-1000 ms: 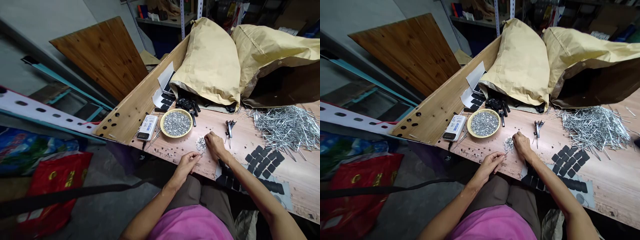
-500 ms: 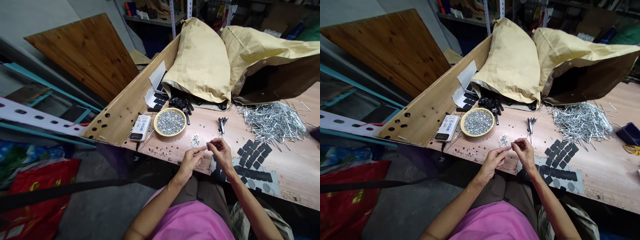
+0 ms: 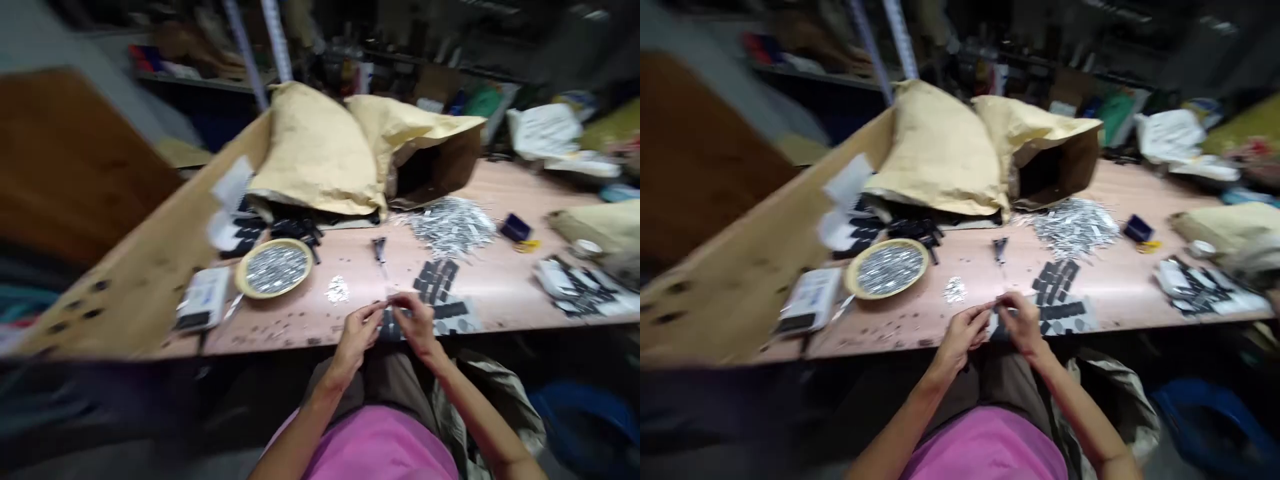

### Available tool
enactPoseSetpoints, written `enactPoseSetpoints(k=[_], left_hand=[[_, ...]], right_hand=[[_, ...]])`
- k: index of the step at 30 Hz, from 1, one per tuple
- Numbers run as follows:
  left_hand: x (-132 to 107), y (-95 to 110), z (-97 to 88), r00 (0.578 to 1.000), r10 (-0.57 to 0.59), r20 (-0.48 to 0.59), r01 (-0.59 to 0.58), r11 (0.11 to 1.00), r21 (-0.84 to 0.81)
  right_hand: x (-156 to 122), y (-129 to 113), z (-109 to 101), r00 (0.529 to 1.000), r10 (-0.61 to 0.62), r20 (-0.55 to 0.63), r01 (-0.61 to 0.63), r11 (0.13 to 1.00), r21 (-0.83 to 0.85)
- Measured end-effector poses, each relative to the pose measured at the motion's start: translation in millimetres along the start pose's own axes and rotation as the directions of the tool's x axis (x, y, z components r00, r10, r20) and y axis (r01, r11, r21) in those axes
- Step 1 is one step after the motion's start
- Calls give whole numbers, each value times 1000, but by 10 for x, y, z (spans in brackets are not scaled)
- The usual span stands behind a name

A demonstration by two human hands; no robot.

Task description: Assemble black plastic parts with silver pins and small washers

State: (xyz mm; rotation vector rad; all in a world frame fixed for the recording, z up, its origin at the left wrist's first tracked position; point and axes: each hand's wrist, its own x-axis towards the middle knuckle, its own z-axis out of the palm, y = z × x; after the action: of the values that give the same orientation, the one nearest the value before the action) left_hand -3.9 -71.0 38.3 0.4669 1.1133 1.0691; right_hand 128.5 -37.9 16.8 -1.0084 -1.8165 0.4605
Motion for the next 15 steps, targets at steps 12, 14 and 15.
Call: enactPoseSetpoints(k=[12, 14, 15], left_hand=[[-205, -290, 249, 965, -254, 59, 224, 924, 311], [-263, -284, 302, 960, -269, 77, 232, 919, 320], [-281, -282, 321, 959, -269, 92, 226, 918, 328]], right_hand=[[-561, -269, -617, 941, 134, 309, 83, 797, -599], [-613, -317, -656, 953, 134, 272, 63, 790, -610], [-630, -328, -671, 953, 118, 280, 86, 777, -623]])
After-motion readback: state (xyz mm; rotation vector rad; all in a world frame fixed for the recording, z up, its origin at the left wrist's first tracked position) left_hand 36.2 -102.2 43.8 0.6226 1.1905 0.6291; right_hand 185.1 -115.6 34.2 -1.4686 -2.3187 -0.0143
